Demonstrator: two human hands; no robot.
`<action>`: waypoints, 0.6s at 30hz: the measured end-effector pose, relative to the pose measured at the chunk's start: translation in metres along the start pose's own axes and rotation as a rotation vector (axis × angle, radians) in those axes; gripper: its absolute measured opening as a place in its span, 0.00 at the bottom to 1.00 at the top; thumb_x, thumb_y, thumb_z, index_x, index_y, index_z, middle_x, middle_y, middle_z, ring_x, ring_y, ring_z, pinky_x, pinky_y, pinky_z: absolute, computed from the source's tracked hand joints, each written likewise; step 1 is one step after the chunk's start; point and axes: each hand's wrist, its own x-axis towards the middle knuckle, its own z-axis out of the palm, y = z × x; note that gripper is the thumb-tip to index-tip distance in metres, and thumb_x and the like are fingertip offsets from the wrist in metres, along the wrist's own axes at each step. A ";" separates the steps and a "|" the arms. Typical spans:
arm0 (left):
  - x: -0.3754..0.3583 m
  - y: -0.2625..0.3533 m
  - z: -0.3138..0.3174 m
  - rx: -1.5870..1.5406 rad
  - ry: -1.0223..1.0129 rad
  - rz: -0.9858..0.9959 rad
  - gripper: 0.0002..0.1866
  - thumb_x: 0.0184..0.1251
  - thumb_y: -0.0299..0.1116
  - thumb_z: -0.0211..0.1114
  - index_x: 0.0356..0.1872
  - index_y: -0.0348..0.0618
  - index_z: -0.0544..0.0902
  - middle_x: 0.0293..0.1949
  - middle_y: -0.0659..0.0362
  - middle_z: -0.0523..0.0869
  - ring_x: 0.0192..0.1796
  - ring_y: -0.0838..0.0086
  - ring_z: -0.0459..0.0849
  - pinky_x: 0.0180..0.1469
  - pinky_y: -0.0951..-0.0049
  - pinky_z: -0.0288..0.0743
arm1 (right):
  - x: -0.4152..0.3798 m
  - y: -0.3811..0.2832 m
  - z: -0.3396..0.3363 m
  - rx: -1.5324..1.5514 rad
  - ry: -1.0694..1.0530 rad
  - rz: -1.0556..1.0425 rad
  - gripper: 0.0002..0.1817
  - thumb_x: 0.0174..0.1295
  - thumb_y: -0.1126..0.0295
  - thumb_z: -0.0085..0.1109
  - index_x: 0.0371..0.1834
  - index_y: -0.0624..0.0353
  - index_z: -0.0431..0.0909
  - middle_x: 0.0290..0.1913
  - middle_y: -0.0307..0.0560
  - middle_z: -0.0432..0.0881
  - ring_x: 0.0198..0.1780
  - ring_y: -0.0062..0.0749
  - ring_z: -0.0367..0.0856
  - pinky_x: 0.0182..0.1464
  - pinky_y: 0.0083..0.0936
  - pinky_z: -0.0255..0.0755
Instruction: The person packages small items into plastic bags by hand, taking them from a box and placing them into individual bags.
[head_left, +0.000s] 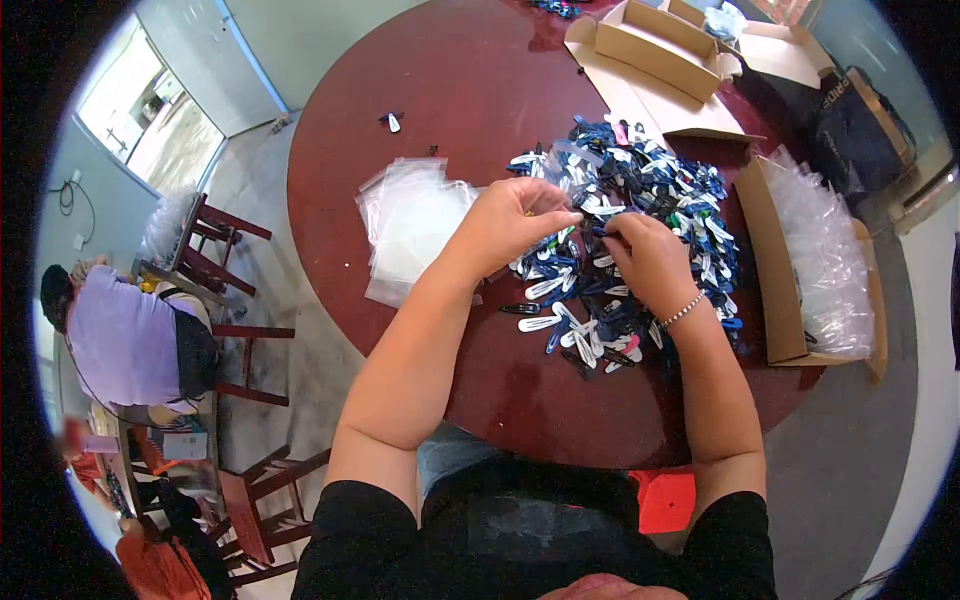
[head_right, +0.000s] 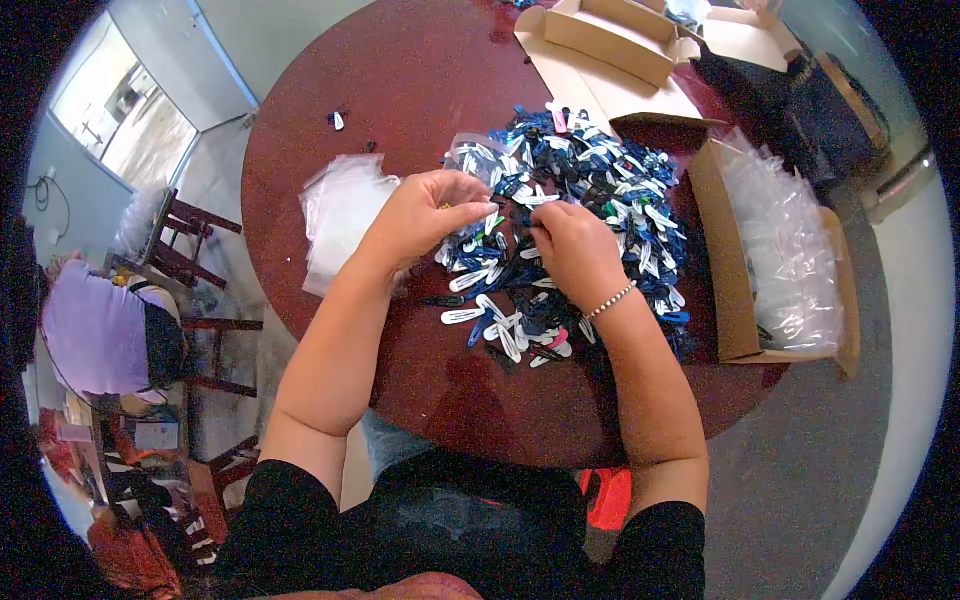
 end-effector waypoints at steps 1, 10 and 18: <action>0.000 0.000 0.000 -0.001 0.005 0.003 0.19 0.56 0.37 0.74 0.41 0.30 0.83 0.36 0.53 0.87 0.40 0.75 0.83 0.44 0.74 0.76 | 0.002 -0.006 -0.001 0.122 -0.013 0.032 0.08 0.57 0.74 0.61 0.40 0.60 0.81 0.37 0.49 0.82 0.40 0.44 0.82 0.41 0.34 0.76; 0.002 0.000 -0.006 0.043 0.071 0.008 0.17 0.57 0.35 0.74 0.42 0.34 0.84 0.38 0.59 0.86 0.42 0.79 0.82 0.46 0.75 0.75 | 0.012 -0.024 0.024 0.277 -0.103 -0.141 0.08 0.57 0.73 0.59 0.39 0.57 0.82 0.37 0.50 0.81 0.40 0.48 0.81 0.43 0.38 0.76; 0.001 0.001 -0.005 0.020 0.046 0.043 0.19 0.56 0.37 0.75 0.42 0.33 0.84 0.38 0.56 0.87 0.42 0.77 0.82 0.48 0.74 0.76 | 0.017 -0.028 -0.017 0.476 0.231 0.044 0.08 0.57 0.79 0.65 0.39 0.62 0.81 0.34 0.39 0.82 0.30 0.17 0.76 0.33 0.16 0.72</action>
